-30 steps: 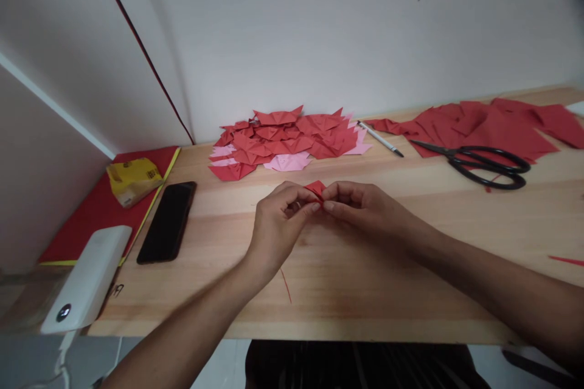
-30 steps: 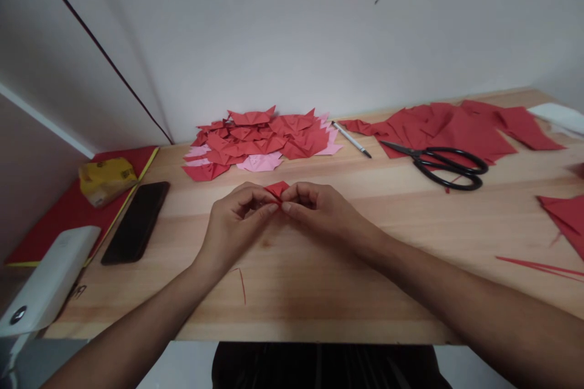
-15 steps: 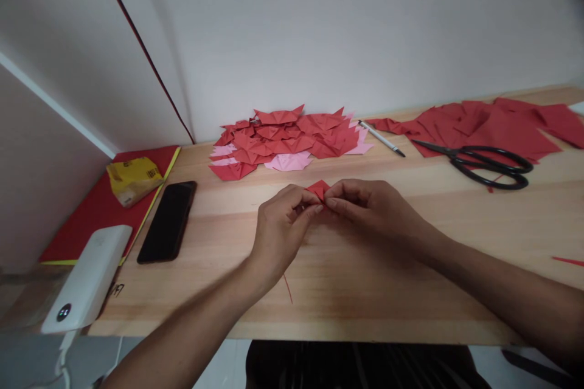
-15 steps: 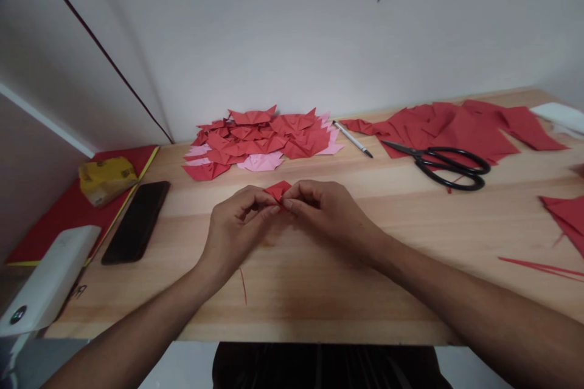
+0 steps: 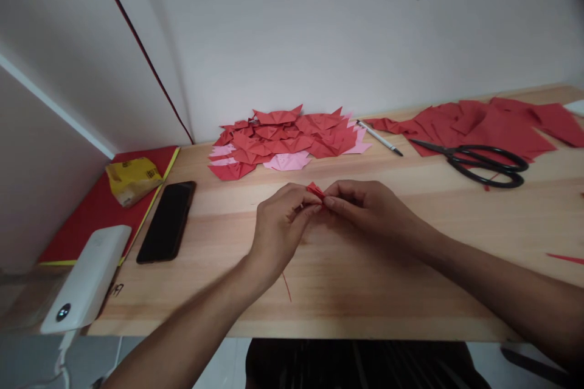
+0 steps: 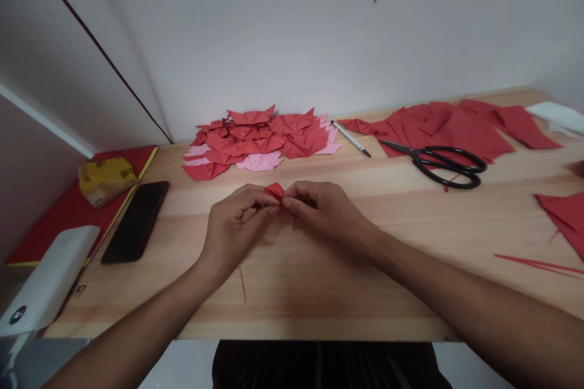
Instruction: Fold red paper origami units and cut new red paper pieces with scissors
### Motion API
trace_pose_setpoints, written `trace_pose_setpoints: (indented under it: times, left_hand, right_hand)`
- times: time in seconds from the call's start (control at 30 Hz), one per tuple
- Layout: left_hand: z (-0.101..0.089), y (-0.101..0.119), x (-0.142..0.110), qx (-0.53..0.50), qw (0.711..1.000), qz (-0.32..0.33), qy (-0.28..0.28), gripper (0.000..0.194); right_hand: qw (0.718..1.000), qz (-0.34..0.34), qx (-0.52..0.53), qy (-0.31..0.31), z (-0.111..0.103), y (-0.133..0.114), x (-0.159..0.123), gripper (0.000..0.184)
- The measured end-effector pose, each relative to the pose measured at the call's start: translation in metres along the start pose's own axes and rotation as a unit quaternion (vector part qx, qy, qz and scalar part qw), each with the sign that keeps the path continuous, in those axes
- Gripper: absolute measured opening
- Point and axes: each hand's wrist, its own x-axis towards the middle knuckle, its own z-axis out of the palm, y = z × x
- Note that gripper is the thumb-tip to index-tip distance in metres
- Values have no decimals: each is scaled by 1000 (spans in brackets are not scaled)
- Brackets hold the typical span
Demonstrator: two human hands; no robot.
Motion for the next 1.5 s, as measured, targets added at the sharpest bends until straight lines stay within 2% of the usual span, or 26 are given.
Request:
trace_pose_setpoints:
  times: [0.07,0.2,0.27,0.43,0.63,0.87,1.0,1.27,1.5]
  left_hand:
    - [0,1,-1,2,1000,4,3,14]
    - [1,0,-2,0,1000,25,-7,14]
    - [2,-1,-2,-3,999,30,-14,13]
    - [2,-1,0,-11,999,9,-38,10]
    - [-2,2,3,-48,994,-65,-79,10]
    - [6,0,-1,-101,982,-156,-25,1]
    - [7,0,-1,-147,968,-202,-12,6]
    - [5,-1,2,-185,957,-224,-5,9]
    - [3,0,3,-204,955,-216,-8,8]
  right_hand:
    - [1000,5,22,-11,0,2,1,20]
    - [989,51,110,-83,1,8,5,19]
    - [985,58,130,-95,0,10,7,19]
    - [991,72,98,-56,-2,7,7,14]
    - [986,96,127,-47,0,3,6,11]
    - [988,75,131,-39,2,5,5,12]
    - [989,75,125,-35,2,4,5,14]
    - [983,70,155,-73,2,4,4,17]
    - [987,51,141,-57,4,6,5,14]
